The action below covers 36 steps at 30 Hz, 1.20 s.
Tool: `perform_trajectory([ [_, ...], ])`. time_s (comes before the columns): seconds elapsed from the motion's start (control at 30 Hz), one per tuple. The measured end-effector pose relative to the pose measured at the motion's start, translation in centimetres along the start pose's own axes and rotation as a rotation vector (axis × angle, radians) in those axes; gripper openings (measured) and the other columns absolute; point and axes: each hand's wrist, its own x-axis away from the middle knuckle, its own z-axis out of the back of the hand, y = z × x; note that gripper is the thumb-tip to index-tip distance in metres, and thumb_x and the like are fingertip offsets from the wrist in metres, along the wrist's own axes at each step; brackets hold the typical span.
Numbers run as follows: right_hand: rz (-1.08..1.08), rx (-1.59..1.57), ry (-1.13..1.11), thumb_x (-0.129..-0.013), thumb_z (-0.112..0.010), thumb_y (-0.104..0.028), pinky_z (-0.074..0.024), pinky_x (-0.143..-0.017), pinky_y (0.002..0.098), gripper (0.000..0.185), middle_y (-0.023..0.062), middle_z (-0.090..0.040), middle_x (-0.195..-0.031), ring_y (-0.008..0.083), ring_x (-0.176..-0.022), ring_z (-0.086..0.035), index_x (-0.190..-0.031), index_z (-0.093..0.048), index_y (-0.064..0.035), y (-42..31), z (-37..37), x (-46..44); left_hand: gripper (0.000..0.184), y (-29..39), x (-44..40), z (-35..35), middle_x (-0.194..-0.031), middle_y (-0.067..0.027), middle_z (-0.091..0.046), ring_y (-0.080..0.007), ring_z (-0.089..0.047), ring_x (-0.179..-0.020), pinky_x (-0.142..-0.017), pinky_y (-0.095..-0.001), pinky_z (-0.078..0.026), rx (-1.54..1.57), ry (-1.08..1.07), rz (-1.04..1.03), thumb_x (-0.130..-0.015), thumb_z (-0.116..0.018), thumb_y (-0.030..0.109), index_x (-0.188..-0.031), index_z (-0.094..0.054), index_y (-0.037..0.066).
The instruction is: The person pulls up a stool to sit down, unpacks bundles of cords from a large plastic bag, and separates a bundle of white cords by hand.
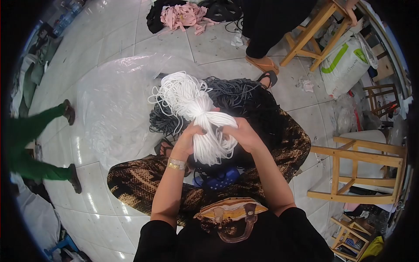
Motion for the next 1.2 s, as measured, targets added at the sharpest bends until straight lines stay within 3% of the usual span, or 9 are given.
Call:
perform_trajectory([
  [0.13, -0.055, -0.247, -0.105, -0.076, -0.057, -0.007, -0.0402, -0.055, 0.0231, 0.018, -0.0003, -0.055, -0.068, 0.0064, -0.060, -0.048, -0.090, -0.059, 0.0037, -0.6, 0.4, 0.2, 0.071, 0.1, 0.4, 0.1, -0.116, -0.0159, -0.053, -0.0218, -0.054, -0.103, -0.090, -0.0313, -0.043, -0.042, 0.053, 0.009, -0.062, -0.046, 0.006, -0.131, -0.036, -0.004],
  [0.43, 0.088, 0.169, -0.046, -0.073, -0.062, -0.009, -0.0401, -0.059, 0.0209, 0.019, -0.0009, -0.059, -0.077, 0.0028, -0.069, -0.049, -0.089, -0.063, 0.0012, -0.4, -0.8, 0.4, 0.070, -0.3, -0.2, 0.1, -0.117, -0.0147, -0.053, -0.0207, -0.055, -0.101, -0.088, -0.0304, -0.044, -0.117, 0.039, -0.046, -0.063, -0.045, 0.004, -0.132, -0.035, -0.003],
  [0.53, -0.077, 0.166, -0.034, -0.074, -0.060, -0.008, -0.0413, -0.059, 0.0219, 0.019, -0.0009, -0.060, -0.076, 0.0042, -0.067, -0.051, -0.090, -0.062, 0.0022, -1.1, -0.2, 0.4, 0.070, -0.1, -0.2, -0.3, -0.118, -0.0149, -0.052, -0.0212, -0.054, -0.103, -0.089, -0.0305, -0.043, -0.089, 0.023, -0.033, -0.063, -0.045, 0.004, -0.132, -0.035, -0.003],
  [0.67, -0.042, -0.185, -0.072, -0.076, -0.056, -0.005, -0.0425, -0.057, 0.0232, 0.021, 0.0018, -0.060, -0.075, 0.0074, -0.063, -0.052, -0.095, -0.060, 0.0026, -0.2, 0.3, 0.0, 0.070, 0.2, -0.1, -0.3, -0.119, -0.0153, -0.052, -0.0221, -0.053, -0.106, -0.092, -0.0309, -0.041, -0.103, 0.016, -0.011, -0.063, -0.045, 0.003, -0.132, -0.035, -0.003],
  [0.97, -0.006, 0.077, 0.102, -0.073, -0.062, -0.008, -0.0400, -0.056, 0.0214, 0.024, 0.0012, -0.059, -0.079, 0.0050, -0.065, -0.051, -0.094, -0.061, 0.0033, -1.4, -1.6, 0.6, 0.073, -0.6, -0.3, 0.2, -0.119, -0.0143, -0.052, -0.0204, -0.055, -0.103, -0.090, -0.0294, -0.043, -0.175, 0.060, -0.026, -0.061, -0.044, 0.003, -0.133, -0.033, -0.004],
  [1.2, 0.018, -0.258, 0.040, -0.071, -0.060, -0.009, -0.0409, -0.057, 0.0228, 0.025, 0.0022, -0.059, -0.076, 0.0066, -0.062, -0.050, -0.093, -0.061, 0.0039, 0.4, -0.5, -0.5, 0.070, 0.0, 0.2, -0.6, -0.115, -0.0140, -0.054, -0.0206, -0.056, -0.099, -0.088, -0.0305, -0.045, -0.112, 0.099, 0.015, -0.061, -0.045, 0.002, -0.130, -0.035, -0.004],
])
